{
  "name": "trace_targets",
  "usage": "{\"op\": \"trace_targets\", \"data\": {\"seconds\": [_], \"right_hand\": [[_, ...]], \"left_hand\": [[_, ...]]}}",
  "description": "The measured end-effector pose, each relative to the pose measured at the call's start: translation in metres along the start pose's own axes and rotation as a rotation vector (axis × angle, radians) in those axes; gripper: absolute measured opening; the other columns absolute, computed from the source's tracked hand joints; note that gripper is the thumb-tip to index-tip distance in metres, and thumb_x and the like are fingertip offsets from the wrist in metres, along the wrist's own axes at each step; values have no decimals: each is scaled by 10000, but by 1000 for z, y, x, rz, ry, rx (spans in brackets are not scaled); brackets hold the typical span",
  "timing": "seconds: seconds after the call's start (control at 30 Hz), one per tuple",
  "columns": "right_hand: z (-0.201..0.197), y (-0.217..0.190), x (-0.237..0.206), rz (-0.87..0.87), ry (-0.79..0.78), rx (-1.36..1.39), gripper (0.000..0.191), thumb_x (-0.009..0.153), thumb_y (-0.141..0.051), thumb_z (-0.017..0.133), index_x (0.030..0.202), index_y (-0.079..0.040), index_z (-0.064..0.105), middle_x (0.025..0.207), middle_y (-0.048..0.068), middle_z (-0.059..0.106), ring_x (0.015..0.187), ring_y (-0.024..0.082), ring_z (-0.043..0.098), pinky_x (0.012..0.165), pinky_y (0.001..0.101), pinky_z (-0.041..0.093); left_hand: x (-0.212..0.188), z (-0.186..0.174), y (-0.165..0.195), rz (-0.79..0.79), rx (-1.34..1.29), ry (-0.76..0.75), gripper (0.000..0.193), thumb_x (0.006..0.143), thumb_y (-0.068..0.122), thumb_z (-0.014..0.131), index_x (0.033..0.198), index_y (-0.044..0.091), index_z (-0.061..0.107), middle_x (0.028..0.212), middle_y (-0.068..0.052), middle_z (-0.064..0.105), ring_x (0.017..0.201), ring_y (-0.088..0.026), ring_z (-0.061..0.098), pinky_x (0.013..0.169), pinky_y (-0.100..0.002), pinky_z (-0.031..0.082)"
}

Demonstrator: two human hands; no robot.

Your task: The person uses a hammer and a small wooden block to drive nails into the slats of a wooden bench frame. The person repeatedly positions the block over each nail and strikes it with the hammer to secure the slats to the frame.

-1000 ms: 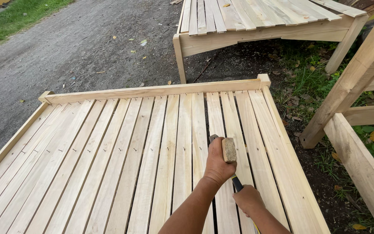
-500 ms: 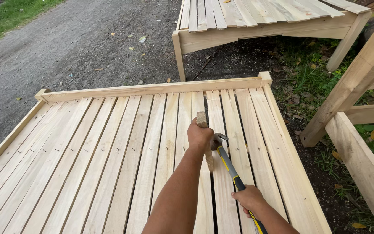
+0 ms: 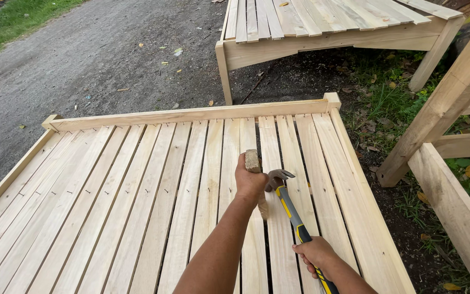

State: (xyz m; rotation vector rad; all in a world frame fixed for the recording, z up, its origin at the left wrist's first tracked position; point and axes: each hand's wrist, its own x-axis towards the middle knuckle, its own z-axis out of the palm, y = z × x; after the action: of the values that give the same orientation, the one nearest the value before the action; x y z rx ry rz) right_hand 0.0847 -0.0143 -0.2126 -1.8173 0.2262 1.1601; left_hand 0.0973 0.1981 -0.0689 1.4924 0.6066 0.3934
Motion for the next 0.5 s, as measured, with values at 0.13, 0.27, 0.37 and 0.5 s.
{"op": "trace_targets", "data": {"seconds": [0.13, 0.27, 0.37, 0.5], "right_hand": [[0, -1, 4, 17, 27, -28, 335, 939, -231, 732, 740, -56, 527, 550, 42, 449, 396, 176, 420, 413, 379, 382], [-5, 0, 8, 44, 8, -12, 343, 940, -240, 731, 741, -63, 515, 550, 35, 442, 399, 170, 415, 415, 368, 377], [-5, 0, 6, 63, -2, -49, 323, 951, -244, 735, 760, -86, 528, 561, 21, 452, 410, 152, 435, 419, 355, 398], [6, -6, -2, 46, 61, -74, 321, 948, -231, 718, 766, -53, 522, 557, 35, 452, 412, 173, 435, 422, 376, 391]], "left_hand": [[-13, 35, -12, 363, 286, 49, 559, 695, -138, 690, 1182, 72, 515, 1034, -95, 614, 946, -258, 616, 787, -381, 545], [-24, 28, -14, 395, 257, 35, 559, 682, -99, 762, 1156, 70, 518, 1021, -97, 607, 940, -243, 586, 786, -367, 529], [14, -26, 53, 135, -44, 254, 513, 690, -135, 662, 1151, 35, 515, 1027, -113, 621, 916, -258, 655, 748, -372, 564], [70, -63, 201, 449, -7, 276, 515, 682, -101, 664, 1154, 56, 533, 1052, -103, 663, 929, -238, 689, 793, -371, 584]]}}
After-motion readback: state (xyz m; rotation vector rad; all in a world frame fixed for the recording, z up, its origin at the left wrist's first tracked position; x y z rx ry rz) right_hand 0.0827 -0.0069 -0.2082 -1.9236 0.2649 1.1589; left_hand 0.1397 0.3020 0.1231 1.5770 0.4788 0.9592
